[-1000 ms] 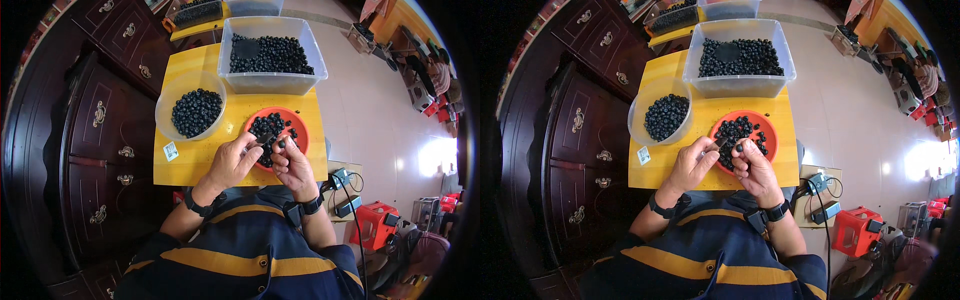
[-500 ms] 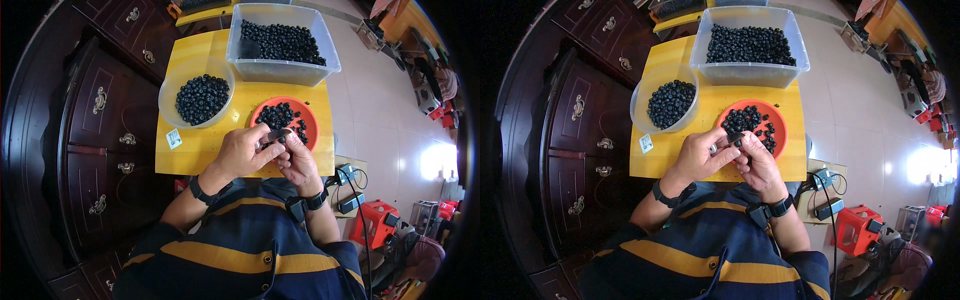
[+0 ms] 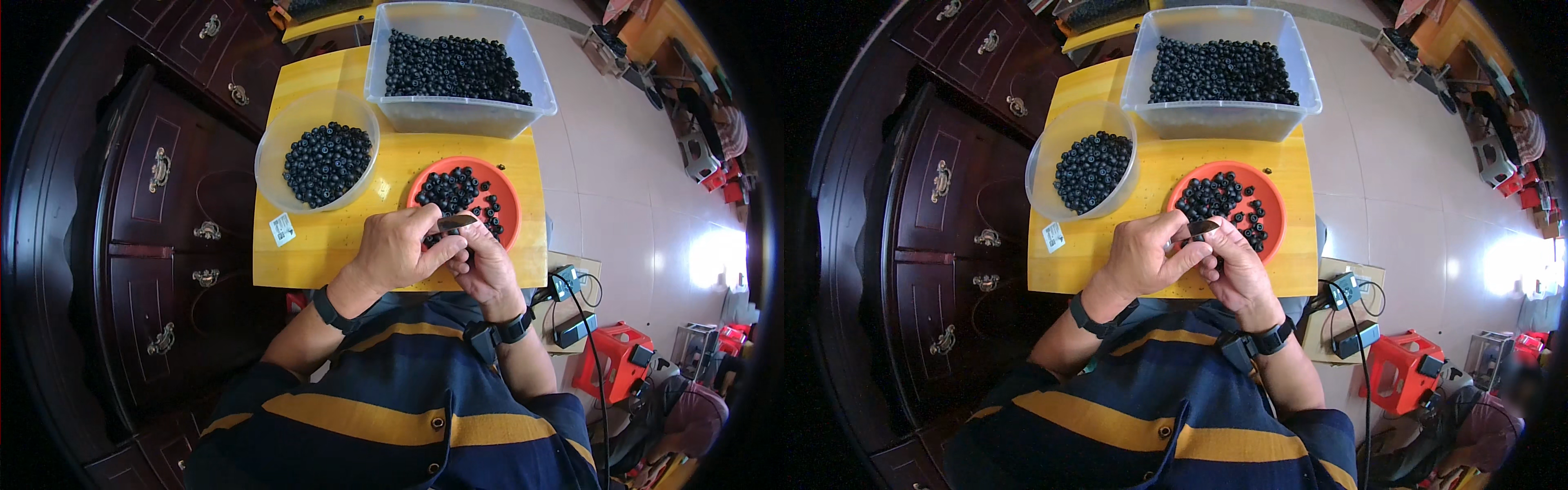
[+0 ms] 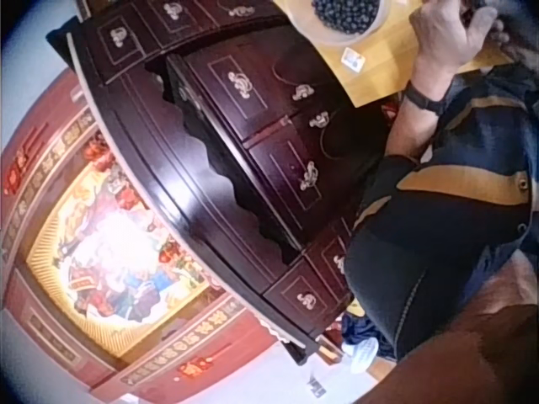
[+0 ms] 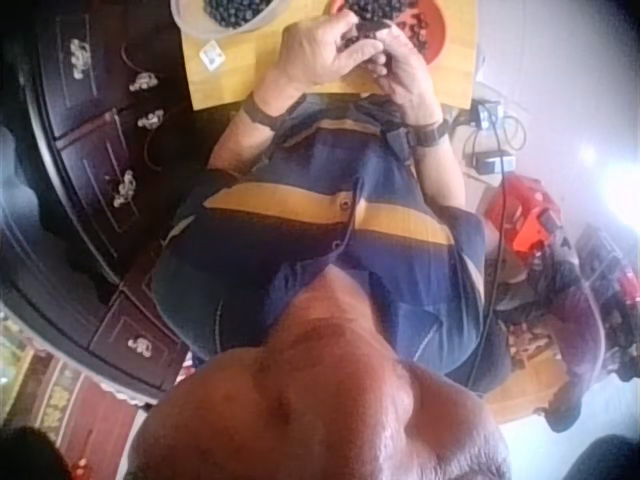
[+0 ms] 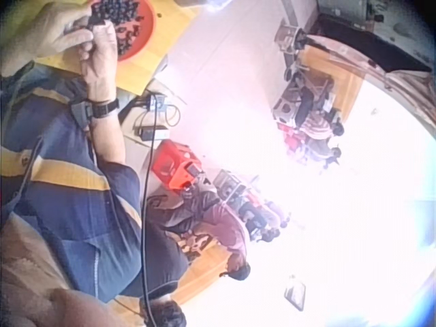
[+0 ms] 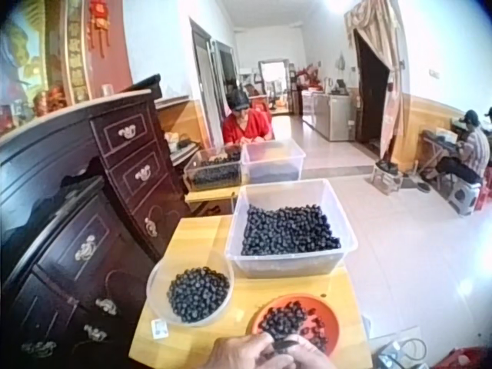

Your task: Sort and clean small black parts using a trimming tool.

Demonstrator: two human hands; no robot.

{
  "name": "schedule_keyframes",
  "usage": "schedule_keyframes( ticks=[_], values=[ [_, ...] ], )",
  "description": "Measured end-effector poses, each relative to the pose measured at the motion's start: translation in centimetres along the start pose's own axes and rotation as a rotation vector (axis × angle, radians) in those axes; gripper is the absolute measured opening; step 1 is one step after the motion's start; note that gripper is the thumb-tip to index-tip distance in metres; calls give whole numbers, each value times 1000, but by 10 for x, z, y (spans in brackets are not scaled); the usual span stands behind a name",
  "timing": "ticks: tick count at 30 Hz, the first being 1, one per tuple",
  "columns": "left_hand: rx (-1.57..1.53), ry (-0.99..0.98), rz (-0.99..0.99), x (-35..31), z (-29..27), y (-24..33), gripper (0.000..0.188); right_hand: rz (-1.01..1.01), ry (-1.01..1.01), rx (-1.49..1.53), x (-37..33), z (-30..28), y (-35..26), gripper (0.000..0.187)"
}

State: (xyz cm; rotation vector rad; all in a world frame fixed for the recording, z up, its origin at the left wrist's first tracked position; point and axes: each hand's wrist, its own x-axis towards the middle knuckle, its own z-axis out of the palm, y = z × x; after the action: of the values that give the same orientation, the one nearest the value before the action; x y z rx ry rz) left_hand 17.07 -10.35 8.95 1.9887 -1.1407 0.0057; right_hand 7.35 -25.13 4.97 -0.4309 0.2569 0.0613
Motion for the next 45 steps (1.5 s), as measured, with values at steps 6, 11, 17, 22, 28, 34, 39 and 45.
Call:
schedule_keyframes(
  ticks=[6, 11, 17, 22, 28, 34, 39, 45],
  values=[
    [28, 45, 25, -1, 7, -3, 41, -72, -24, -5, 5, -6, 5, 9],
    [6, -20, 4, -2, 6, -5, 41, -61, 5, -3, 7, -9, 6, 9],
    [-150, 83, -83, -1, -7, 7, 17, 36, 30, 76, 7, 1, 5, 12],
    [-209, 54, -78, -8, -5, 2, 19, 82, 13, 89, 9, 0, 10, 11],
    [87, 239, -129, 0, -45, -14, 18, 166, 47, 141, 10, -1, 8, 29],
    [142, 379, -200, -2, -66, -22, 30, 152, 2, 213, 17, 7, 8, 40],
    [-8, -89, -176, -24, -11, 11, 33, 113, -36, 208, 19, 7, 16, 47],
    [45, -82, -132, -36, 17, 10, 28, 91, -97, 230, 14, -4, 18, 48]
  ],
)
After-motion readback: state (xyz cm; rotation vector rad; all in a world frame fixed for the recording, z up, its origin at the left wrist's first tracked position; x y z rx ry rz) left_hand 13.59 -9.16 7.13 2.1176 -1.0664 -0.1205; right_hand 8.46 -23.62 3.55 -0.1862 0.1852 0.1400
